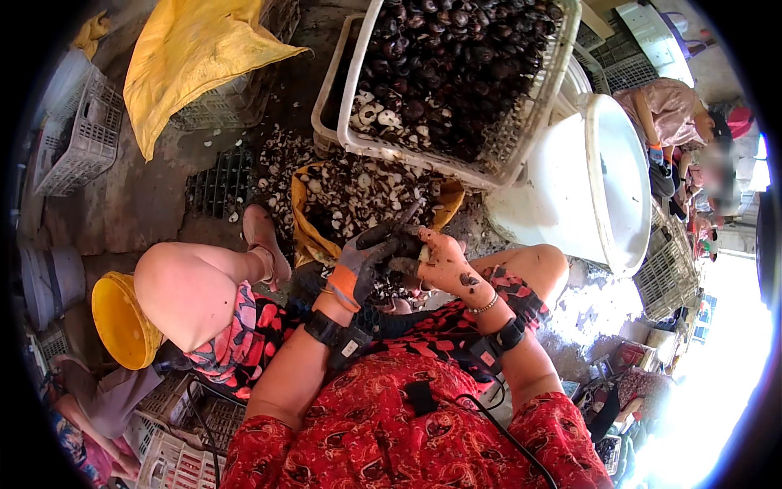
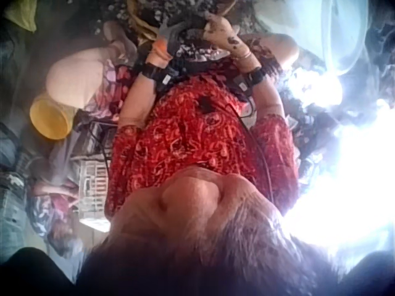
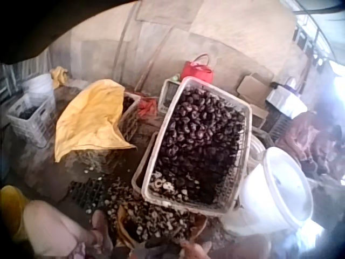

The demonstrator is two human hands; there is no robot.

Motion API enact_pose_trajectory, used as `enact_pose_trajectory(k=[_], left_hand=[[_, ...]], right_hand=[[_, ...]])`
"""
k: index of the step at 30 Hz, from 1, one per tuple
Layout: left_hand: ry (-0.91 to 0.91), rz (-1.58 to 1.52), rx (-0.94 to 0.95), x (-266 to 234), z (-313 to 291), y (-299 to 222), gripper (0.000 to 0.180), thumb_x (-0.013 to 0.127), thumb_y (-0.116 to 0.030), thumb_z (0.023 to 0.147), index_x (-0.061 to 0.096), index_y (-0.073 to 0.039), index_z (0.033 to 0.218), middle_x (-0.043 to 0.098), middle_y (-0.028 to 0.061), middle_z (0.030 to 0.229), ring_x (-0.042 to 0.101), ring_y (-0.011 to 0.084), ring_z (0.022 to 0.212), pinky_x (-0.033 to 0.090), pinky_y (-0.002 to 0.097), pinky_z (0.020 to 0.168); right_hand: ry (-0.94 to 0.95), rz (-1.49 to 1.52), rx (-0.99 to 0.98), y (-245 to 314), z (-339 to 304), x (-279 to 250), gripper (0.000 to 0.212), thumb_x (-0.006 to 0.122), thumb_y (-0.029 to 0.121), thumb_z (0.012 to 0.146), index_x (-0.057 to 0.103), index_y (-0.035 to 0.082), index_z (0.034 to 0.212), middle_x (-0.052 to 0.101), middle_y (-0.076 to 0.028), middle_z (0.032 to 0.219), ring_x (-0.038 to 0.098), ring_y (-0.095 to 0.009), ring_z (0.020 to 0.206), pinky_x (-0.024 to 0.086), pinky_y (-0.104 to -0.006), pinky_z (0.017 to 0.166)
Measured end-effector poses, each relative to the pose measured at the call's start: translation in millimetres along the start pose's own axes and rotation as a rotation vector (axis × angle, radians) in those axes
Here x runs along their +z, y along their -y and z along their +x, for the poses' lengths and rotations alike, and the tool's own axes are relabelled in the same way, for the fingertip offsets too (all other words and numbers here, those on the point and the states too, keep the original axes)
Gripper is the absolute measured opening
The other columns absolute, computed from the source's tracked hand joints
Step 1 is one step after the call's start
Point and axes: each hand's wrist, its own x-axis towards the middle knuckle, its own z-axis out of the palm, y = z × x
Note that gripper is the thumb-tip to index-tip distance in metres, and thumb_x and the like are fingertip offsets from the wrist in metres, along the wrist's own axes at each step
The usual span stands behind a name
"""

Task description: The person peels water chestnuts using a small knife. They take a water chestnut from a crate, remove the outer skin with the knife, and place the peeled chestnut into a white bucket.

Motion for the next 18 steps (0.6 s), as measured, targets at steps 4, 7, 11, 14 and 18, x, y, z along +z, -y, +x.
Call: enact_pose_trajectory(k=[4, 7, 11, 14, 18], left_hand=[[0.084, 0.062, -0.016, 0.7, -3.6, 4.9, 0.036, 0.062, -0.009, 0.084, 0.054, 0.002, 0.117, 0.062, 0.011, 0.107, 0.062, 0.0186, 0.095, 0.053, 0.0288, 0.081], [0.022, 0.174, 0.039, 4.3, -1.5, 5.1, 0.034, 0.063, -0.009, 0.083, 0.057, 0.001, 0.114, 0.064, 0.009, 0.102, 0.063, 0.0155, 0.086, 0.052, 0.0263, 0.074], [-0.171, 0.15, 0.206, -30.5, 11.2, 6.6, 0.026, 0.065, -0.008, 0.081, 0.063, -0.001, 0.107, 0.065, 0.0039, 0.095, 0.06, 0.0112, 0.083, 0.047, 0.0245, 0.071], [-0.073, 0.459, 0.283, -8.4, -1.0, -2.0, 0.023, 0.065, -0.007, 0.08, 0.066, -0.003, 0.102, 0.064, 0.0036, 0.095, 0.06, 0.012, 0.086, 0.047, 0.0245, 0.075], [0.03, 0.771, 0.534, -7.8, -0.8, 7.9, 0.021, 0.066, -0.007, 0.077, 0.067, -0.004, 0.098, 0.064, 0.0079, 0.095, 0.06, 0.0164, 0.089, 0.047, 0.0266, 0.078]], right_hand=[[-0.007, -0.345, -0.126, -16.3, -14.7, -9.7, 0.034, 0.073, 0.01, 0.073, 0.059, -0.002, 0.102, 0.065, -0.008, 0.093, 0.059, -0.012, 0.083, 0.048, -0.0266, 0.075], [-0.106, -0.441, -0.208, -29.7, -19.3, -8.9, 0.04, 0.077, 0.017, 0.071, 0.059, 0.001, 0.103, 0.065, -0.009, 0.089, 0.062, -0.014, 0.081, 0.049, -0.0276, 0.072], [-0.156, 0.348, -0.165, -43.1, -20.8, 0.5, 0.045, 0.078, 0.012, 0.07, 0.056, 0.001, 0.108, 0.066, -0.005, 0.09, 0.061, -0.01, 0.082, 0.049, -0.0226, 0.072], [-0.29, 0.008, -0.271, -42.2, -26.5, -10.4, 0.038, 0.075, 0.007, 0.072, 0.058, 0.001, 0.105, 0.066, -0.003, 0.089, 0.059, -0.009, 0.081, 0.048, -0.0228, 0.073], [-0.317, -0.061, -0.309, -28.1, -36.0, -8.8, 0.03, 0.073, 0.004, 0.074, 0.06, -0.001, 0.101, 0.064, -0.001, 0.088, 0.054, -0.008, 0.076, 0.045, -0.0224, 0.069]])
